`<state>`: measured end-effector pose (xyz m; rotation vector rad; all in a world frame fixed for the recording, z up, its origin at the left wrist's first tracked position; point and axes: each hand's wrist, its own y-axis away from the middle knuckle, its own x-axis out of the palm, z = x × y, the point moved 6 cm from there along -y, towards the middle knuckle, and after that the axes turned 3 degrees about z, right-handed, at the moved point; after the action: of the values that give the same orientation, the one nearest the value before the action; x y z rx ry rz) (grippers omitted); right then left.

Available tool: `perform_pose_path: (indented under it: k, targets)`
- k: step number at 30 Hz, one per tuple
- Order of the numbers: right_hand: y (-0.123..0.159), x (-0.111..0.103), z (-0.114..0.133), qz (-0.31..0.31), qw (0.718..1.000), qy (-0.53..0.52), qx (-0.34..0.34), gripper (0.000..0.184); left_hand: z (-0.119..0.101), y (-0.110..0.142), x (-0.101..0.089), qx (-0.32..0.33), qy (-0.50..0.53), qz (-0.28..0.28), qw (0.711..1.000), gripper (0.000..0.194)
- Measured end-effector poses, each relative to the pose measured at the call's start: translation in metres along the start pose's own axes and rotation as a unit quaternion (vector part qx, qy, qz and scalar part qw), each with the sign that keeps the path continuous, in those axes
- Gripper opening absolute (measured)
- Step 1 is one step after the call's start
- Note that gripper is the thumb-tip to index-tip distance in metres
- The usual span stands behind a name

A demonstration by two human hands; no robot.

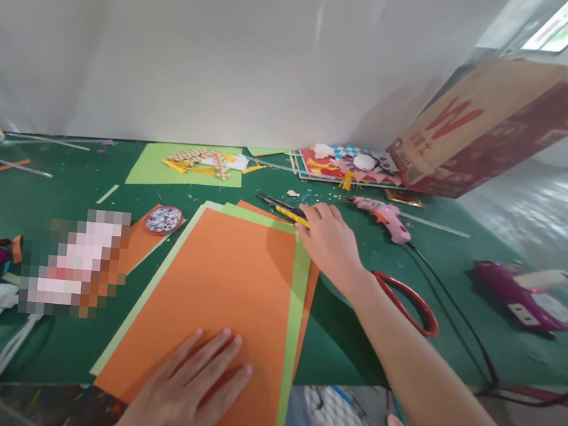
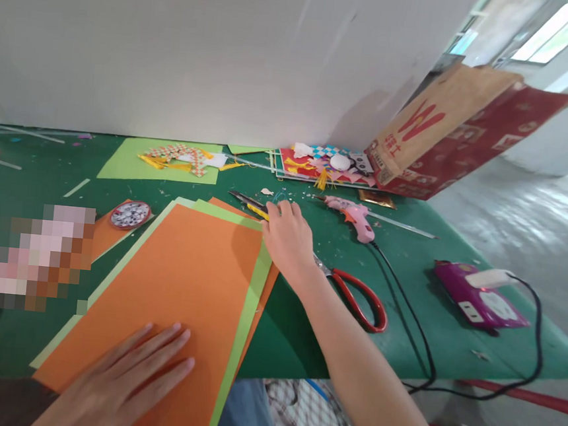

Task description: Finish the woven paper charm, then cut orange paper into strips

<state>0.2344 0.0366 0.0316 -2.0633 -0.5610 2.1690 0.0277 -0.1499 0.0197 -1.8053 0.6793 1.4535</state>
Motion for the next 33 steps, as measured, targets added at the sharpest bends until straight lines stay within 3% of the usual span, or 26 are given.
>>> perform_pose_path:
  k: [4,8,10,12,15,17,20,23,25,27,30,33]
  targets:
    - [0.001,-0.004,0.009,-0.005,0.997,-0.058,-0.042,0.032,0.003,0.0,0.004,-0.009,0.031,0.029,0.999,0.071]
    - [0.001,-0.006,0.012,0.001,0.993,-0.1,-0.056,0.032,0.01,-0.012,-0.01,-0.005,0.069,0.077,0.995,0.026]
    - [0.002,-0.009,0.01,-0.014,0.991,-0.13,-0.04,0.029,0.012,-0.021,-0.019,0.008,0.123,0.112,0.986,0.026]
    - [0.002,-0.012,0.004,-0.032,0.983,-0.18,-0.004,0.024,0.027,-0.031,-0.034,-0.056,0.18,0.081,0.979,0.028]
    - [0.002,-0.014,-0.006,-0.038,0.959,-0.275,0.06,0.021,0.06,-0.041,-0.052,-0.206,0.235,-0.001,0.95,0.041]
    - [0.002,-0.013,-0.011,-0.019,0.94,-0.326,0.1,0.027,0.079,-0.046,-0.056,-0.275,0.287,-0.04,0.917,0.042]
    - [0.001,-0.008,-0.012,0.028,0.91,-0.388,0.139,0.038,0.101,-0.052,-0.049,-0.354,0.44,-0.108,0.818,0.036]
    - [0.001,0.0,-0.004,0.093,0.835,-0.519,0.154,0.042,0.11,-0.061,-0.034,-0.37,0.573,-0.123,0.721,0.033]
    - [0.002,0.003,0.006,0.135,0.764,-0.614,0.145,0.047,0.11,-0.07,-0.027,-0.354,0.63,-0.107,0.683,0.033]
    - [0.003,0.002,0.015,0.162,0.716,-0.669,0.113,0.051,0.107,-0.081,-0.023,-0.325,0.686,-0.086,0.646,0.034]
    - [0.005,0.0,0.024,0.205,0.682,-0.7,0.056,0.06,0.099,-0.098,-0.019,-0.282,0.753,-0.046,0.593,0.033]
    - [0.01,-0.001,0.03,0.244,0.678,-0.692,0.021,0.078,0.092,-0.113,-0.009,-0.28,0.77,-0.015,0.573,0.031]
